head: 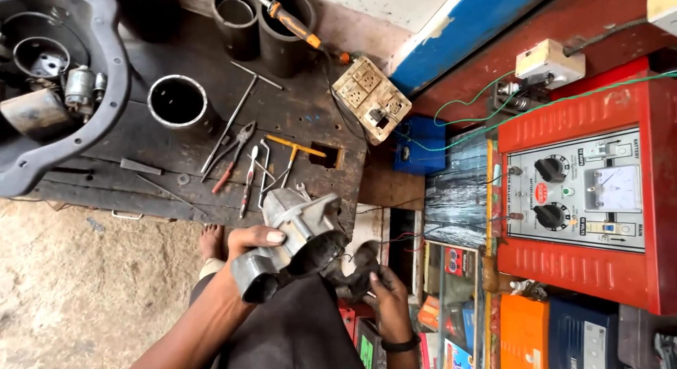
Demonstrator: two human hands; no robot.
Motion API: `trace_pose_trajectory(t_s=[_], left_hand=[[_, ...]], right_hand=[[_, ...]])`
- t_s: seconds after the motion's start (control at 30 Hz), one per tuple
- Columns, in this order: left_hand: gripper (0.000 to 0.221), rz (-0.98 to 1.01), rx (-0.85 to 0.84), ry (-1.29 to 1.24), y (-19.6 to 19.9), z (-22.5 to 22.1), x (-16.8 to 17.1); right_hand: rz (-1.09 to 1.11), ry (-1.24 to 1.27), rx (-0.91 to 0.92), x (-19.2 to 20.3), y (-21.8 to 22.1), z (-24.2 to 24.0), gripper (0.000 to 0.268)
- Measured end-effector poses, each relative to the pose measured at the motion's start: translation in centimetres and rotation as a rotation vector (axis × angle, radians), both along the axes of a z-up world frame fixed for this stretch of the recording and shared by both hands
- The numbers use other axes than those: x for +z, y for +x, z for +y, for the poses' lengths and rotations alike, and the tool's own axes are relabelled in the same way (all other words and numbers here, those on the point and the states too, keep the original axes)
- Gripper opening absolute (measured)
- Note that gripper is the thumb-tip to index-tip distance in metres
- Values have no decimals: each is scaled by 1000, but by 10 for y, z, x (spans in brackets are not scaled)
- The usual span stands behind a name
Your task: The person cleans a starter motor housing with a cloth and a toothbrush, then inspects and wipes various internal components. They continue to brush and wipe the housing and its parts before setting them down on the workbench.
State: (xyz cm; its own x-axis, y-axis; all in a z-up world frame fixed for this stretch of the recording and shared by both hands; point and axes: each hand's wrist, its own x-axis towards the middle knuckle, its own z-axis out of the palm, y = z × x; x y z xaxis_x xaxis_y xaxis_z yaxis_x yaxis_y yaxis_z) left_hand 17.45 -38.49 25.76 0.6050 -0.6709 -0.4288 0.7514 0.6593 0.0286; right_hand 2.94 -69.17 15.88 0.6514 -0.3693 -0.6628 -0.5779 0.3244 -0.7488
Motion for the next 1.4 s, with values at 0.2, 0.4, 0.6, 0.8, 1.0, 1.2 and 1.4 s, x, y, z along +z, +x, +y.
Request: trace_pose_trajectory(t_s=[0.2, 0.4, 0.6, 0.8, 1.0, 1.2, 1.4], left_hand=[[52, 2, 72, 34, 8, -12, 10], [50, 43, 25, 83, 18, -14, 10], [45, 13, 1, 263, 24, -16, -17], [43, 18, -101, 309, 37, -30, -115], [40, -44, -298, 551, 13, -59, -241], [48, -31, -385, 496, 22, -70, -223], [65, -125, -335, 480, 36, -84, -243]], right_hand=[[-303, 467, -150, 62, 26, 14, 35], [-696, 345, 140, 75, 32, 14, 28], [-589, 715, 0, 84, 65, 44, 17], [-606, -157, 233, -10, 91, 120, 21], [-538, -1016, 489, -51, 76, 121, 18], [-62, -84, 5, -151, 57, 95, 11], [14, 148, 70, -185, 68, 74, 25]])
